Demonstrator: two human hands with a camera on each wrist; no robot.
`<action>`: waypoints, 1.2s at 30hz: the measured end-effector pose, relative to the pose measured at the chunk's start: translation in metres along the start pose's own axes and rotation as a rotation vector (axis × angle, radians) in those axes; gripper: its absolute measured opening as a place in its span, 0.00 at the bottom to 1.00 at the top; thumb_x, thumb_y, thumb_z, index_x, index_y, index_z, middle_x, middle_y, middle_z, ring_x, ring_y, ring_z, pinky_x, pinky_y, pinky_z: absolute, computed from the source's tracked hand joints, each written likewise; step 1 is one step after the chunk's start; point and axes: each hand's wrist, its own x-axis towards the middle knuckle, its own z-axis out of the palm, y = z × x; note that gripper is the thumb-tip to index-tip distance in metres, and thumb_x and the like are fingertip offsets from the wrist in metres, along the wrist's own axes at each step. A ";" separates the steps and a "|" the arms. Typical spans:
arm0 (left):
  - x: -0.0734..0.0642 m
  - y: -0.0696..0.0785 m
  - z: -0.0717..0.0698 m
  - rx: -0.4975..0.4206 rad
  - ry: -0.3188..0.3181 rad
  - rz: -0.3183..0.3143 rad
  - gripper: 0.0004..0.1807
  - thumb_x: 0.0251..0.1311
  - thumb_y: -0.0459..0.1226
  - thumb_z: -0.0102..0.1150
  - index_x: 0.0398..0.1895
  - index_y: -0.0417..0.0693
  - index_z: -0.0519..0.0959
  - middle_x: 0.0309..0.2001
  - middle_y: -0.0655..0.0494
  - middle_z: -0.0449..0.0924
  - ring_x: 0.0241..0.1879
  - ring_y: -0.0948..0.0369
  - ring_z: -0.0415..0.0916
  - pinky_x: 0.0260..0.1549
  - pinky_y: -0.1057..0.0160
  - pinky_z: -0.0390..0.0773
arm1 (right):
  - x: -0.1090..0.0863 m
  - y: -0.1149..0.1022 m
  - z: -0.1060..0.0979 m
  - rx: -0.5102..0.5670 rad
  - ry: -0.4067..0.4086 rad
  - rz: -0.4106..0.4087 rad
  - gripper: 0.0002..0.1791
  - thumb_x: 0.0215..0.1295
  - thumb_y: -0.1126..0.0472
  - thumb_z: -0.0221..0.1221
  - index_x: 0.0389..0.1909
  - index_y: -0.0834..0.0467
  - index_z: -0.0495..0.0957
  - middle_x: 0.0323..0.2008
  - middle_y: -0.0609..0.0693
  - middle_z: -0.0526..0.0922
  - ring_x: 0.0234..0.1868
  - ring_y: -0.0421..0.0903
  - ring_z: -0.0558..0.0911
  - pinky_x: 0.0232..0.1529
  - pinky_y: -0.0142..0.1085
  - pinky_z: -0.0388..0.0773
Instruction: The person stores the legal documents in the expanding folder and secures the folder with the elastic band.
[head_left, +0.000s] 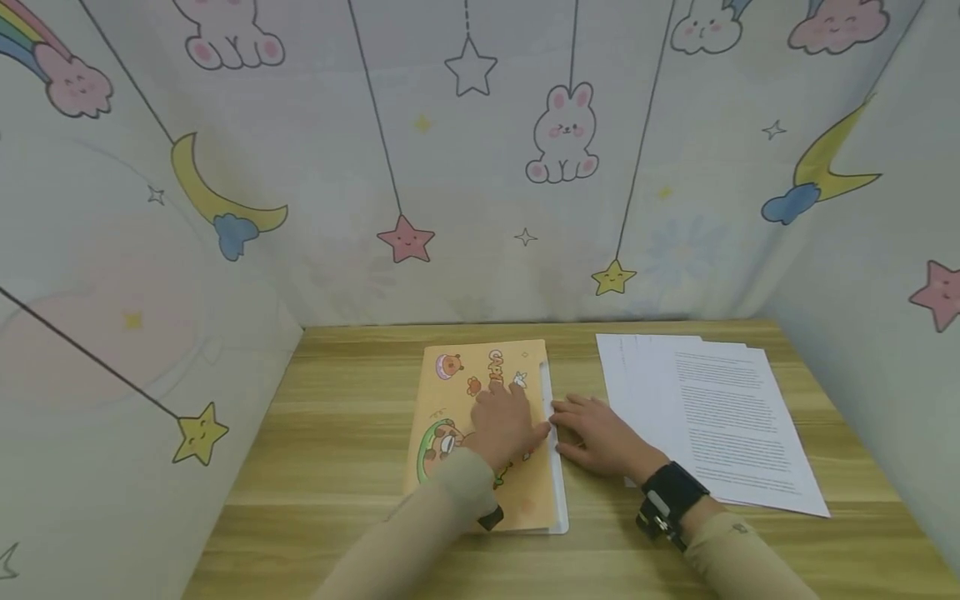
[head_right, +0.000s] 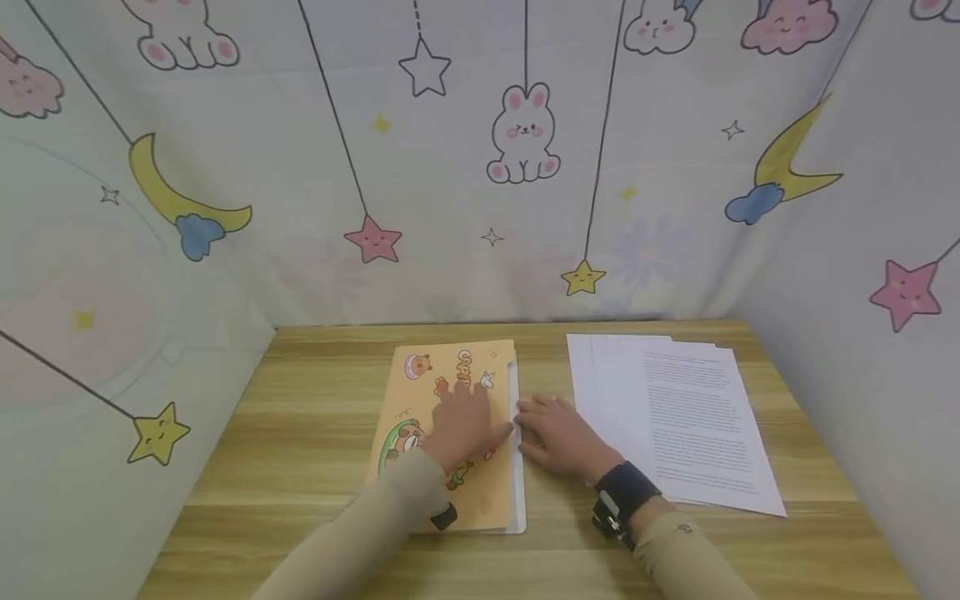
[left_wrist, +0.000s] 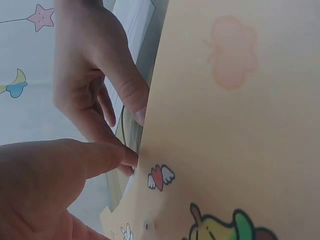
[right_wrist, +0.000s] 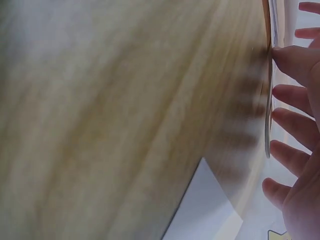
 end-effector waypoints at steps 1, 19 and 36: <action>0.000 0.002 0.002 0.020 0.007 -0.009 0.48 0.59 0.70 0.62 0.62 0.37 0.74 0.51 0.36 0.75 0.46 0.43 0.78 0.35 0.49 0.83 | 0.000 0.000 -0.001 0.003 0.000 -0.002 0.23 0.71 0.51 0.67 0.62 0.56 0.83 0.70 0.58 0.77 0.73 0.66 0.71 0.70 0.68 0.63; 0.000 0.024 0.008 0.112 0.020 -0.044 0.43 0.59 0.62 0.65 0.58 0.30 0.78 0.52 0.29 0.80 0.40 0.39 0.82 0.18 0.52 0.79 | 0.003 -0.001 0.002 0.015 -0.012 0.018 0.24 0.70 0.49 0.67 0.62 0.56 0.83 0.70 0.58 0.77 0.73 0.65 0.71 0.70 0.68 0.64; 0.011 0.041 -0.004 0.082 -0.089 0.020 0.18 0.65 0.52 0.64 0.34 0.46 0.87 0.31 0.52 0.82 0.28 0.58 0.77 0.20 0.58 0.80 | 0.002 0.000 0.002 0.018 0.003 -0.002 0.29 0.69 0.49 0.69 0.67 0.57 0.80 0.71 0.55 0.77 0.72 0.68 0.71 0.66 0.72 0.66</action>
